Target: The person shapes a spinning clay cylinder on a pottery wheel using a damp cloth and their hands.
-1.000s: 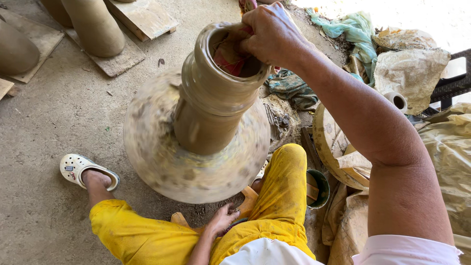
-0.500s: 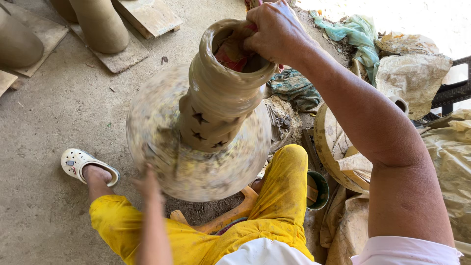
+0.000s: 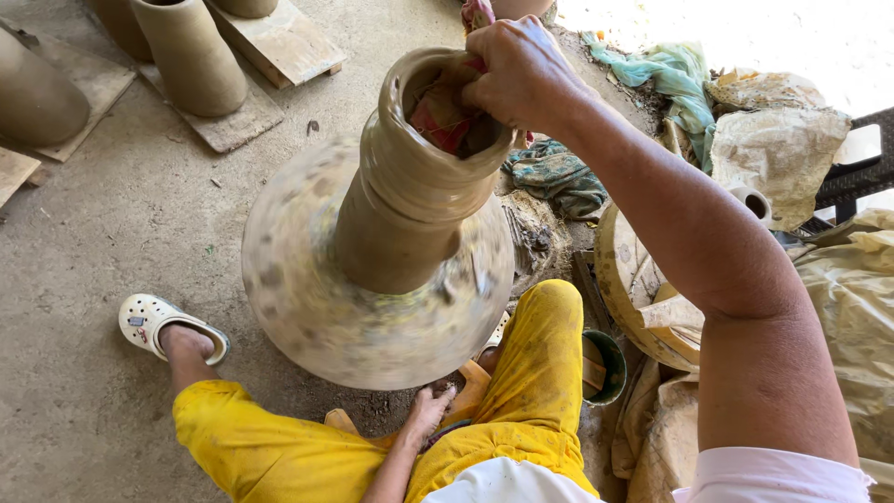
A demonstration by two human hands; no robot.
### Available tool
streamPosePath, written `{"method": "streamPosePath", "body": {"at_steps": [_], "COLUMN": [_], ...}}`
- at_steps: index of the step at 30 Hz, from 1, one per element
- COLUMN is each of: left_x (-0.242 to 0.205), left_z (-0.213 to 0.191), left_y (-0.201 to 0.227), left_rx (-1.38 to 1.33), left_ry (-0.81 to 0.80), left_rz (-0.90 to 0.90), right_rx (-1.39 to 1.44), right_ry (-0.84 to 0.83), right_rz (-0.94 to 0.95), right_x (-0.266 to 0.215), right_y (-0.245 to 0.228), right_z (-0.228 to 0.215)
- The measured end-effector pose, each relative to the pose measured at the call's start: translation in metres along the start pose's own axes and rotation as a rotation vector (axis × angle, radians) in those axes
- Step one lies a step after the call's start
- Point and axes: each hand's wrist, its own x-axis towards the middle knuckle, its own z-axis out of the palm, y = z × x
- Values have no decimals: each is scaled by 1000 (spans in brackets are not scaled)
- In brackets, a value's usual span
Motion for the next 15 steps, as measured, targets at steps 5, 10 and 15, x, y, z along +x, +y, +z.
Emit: {"method": "streamPosePath", "body": {"at_steps": [5,10,15], "left_x": [-7,-5,-6], "left_z": [2,-1,0], "left_y": [-5,-3,-6], "left_rx": [49,86,115], "left_ry": [0,-10,-21], "left_rz": [3,11,14], "right_rx": [72,55,71], "right_ry": [-41,-49,-99], "right_rz": [57,60,102], "right_x": [-5,-8,-12], "right_y": [2,-5,-8], "right_z": [-1,-8,-15]}}
